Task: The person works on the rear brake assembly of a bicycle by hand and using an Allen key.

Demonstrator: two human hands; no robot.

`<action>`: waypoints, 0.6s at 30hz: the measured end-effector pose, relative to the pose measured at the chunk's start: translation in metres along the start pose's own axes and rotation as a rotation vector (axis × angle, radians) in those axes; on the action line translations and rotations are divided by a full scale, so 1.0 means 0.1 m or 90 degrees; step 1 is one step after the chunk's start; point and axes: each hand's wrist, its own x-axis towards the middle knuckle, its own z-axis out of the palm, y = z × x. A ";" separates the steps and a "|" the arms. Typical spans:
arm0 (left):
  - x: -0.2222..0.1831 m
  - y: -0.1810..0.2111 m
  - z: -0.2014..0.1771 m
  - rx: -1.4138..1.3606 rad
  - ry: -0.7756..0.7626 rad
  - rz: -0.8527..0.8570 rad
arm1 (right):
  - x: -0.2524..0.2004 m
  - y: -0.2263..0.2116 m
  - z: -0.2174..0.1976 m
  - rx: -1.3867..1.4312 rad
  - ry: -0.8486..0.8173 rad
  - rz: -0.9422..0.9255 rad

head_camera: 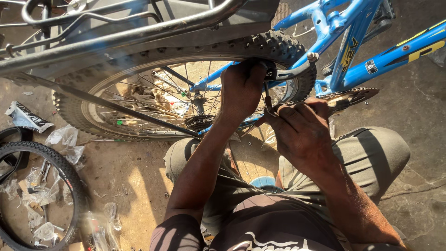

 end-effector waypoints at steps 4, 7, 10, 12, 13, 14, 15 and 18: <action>0.00 0.02 0.00 -0.005 -0.002 -0.022 | -0.06 0.01 0.23 0.072 0.052 -0.024; 0.00 0.01 -0.02 -0.013 0.000 -0.001 | -0.17 -0.07 0.44 0.166 0.058 0.008; -0.01 -0.03 -0.01 0.019 0.001 0.008 | -0.33 -0.04 0.65 0.196 0.104 0.081; -0.04 -0.09 0.01 0.006 -0.001 0.006 | -0.50 0.04 0.78 0.323 0.156 0.188; 0.01 -0.10 0.01 -0.002 0.001 0.016 | -0.57 0.11 0.78 0.328 0.190 0.213; 0.04 -0.11 -0.01 -0.017 -0.005 0.028 | -0.64 0.17 0.75 0.333 0.225 0.238; 0.01 -0.12 -0.02 -0.034 -0.012 0.030 | -0.70 0.19 0.73 0.339 0.251 0.269; -0.01 -0.15 -0.02 -0.066 -0.021 0.033 | -0.68 0.16 0.78 0.502 0.641 0.264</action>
